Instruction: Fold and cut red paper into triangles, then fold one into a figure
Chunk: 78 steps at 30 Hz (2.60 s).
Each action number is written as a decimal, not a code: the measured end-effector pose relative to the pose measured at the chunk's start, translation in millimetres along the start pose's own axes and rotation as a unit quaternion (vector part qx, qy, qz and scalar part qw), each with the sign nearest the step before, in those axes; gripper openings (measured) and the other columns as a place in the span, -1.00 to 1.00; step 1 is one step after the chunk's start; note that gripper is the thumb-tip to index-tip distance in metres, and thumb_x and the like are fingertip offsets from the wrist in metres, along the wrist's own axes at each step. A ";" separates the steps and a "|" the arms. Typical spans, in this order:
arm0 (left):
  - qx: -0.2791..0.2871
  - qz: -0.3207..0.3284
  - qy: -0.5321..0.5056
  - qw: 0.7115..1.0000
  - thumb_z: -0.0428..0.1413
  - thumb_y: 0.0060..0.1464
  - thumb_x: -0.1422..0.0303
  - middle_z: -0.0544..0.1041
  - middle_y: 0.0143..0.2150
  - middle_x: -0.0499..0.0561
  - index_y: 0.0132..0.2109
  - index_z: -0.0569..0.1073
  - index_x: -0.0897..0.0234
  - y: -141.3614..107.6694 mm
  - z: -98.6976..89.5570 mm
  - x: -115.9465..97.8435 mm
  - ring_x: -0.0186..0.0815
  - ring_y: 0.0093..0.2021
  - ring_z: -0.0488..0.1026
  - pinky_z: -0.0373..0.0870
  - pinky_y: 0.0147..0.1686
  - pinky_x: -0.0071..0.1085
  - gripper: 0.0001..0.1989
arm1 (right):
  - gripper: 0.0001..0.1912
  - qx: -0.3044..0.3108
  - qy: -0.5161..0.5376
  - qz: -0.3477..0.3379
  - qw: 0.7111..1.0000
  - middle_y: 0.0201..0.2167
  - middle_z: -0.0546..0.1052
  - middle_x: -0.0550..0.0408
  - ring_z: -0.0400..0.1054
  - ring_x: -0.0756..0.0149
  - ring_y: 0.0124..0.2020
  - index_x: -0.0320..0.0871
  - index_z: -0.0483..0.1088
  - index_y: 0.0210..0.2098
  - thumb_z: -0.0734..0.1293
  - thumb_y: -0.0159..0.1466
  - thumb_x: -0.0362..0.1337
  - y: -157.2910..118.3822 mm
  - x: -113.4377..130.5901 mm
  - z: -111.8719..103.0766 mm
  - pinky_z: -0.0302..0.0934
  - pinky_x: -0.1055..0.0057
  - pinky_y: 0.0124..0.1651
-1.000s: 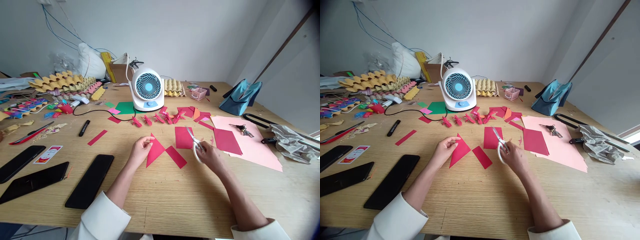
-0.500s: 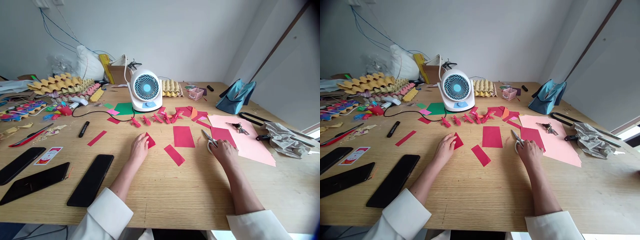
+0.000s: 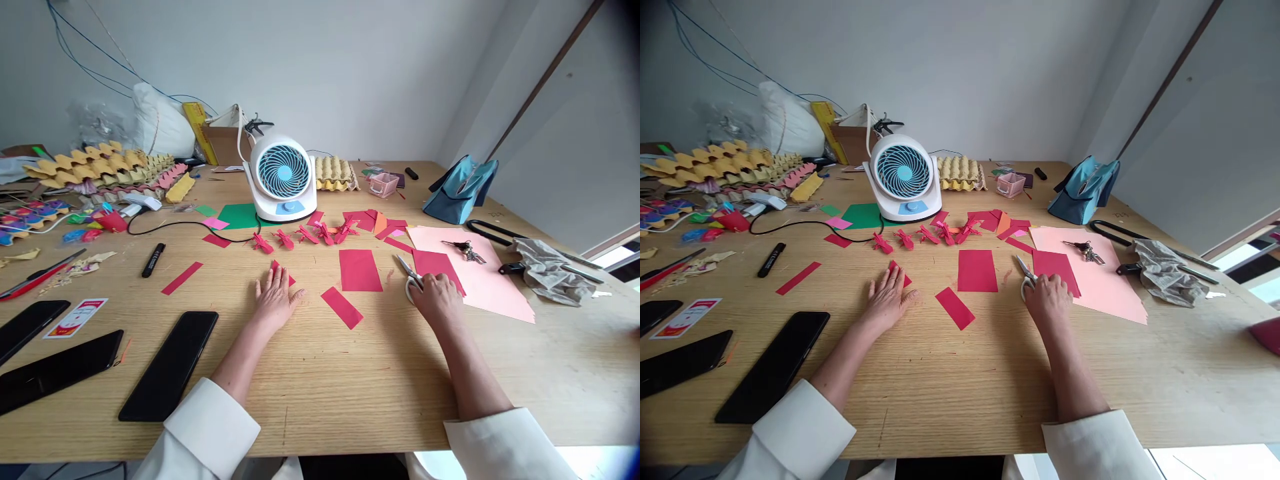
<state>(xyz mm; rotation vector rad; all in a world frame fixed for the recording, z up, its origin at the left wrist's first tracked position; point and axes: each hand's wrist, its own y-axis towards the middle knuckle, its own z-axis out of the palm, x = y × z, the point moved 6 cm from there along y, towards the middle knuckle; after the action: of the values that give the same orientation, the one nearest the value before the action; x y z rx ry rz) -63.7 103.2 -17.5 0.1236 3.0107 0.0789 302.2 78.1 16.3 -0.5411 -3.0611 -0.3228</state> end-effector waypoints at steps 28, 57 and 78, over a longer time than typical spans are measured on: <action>-0.051 0.290 -0.200 0.934 0.19 0.10 0.32 0.49 0.12 0.05 0.12 0.43 0.12 -31.6 -15.4 -68.6 -0.14 0.14 0.35 0.24 0.18 -0.11 -0.59 | -0.74 0.106 0.136 -0.393 0.903 -0.11 0.43 -0.06 0.30 0.14 -0.12 -0.11 0.36 -0.06 0.32 0.27 -0.21 -104.0 133.4 -18.4 0.22 0.29 -0.08; -0.054 0.269 -0.261 0.925 0.07 0.18 0.43 0.42 -0.04 0.07 0.07 0.37 0.15 -31.8 -14.9 -75.0 -0.21 -0.04 0.40 0.38 -0.02 -0.25 -0.69 | -0.70 0.180 0.417 -0.253 0.854 -0.52 0.44 0.24 0.28 0.41 -0.52 -0.09 0.34 -0.06 0.24 0.22 -0.39 -87.5 123.0 -7.2 0.12 0.50 -0.38; -0.145 0.220 -0.322 0.910 0.05 0.17 0.47 0.45 -0.09 0.06 -0.01 0.38 0.20 -25.2 -16.5 -56.3 -0.22 -0.04 0.40 0.38 0.00 -0.21 -0.75 | -0.61 0.028 0.308 -0.043 0.950 -0.12 0.54 -0.20 0.44 0.14 -0.13 -0.31 0.40 -0.01 0.22 0.21 -0.30 68.0 43.3 5.8 0.25 0.26 -0.06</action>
<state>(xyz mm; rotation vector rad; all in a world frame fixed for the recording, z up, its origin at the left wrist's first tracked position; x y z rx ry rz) -12.2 72.7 4.5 0.6525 2.2316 0.4312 284.8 156.4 26.5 -0.2399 -2.4789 -0.3280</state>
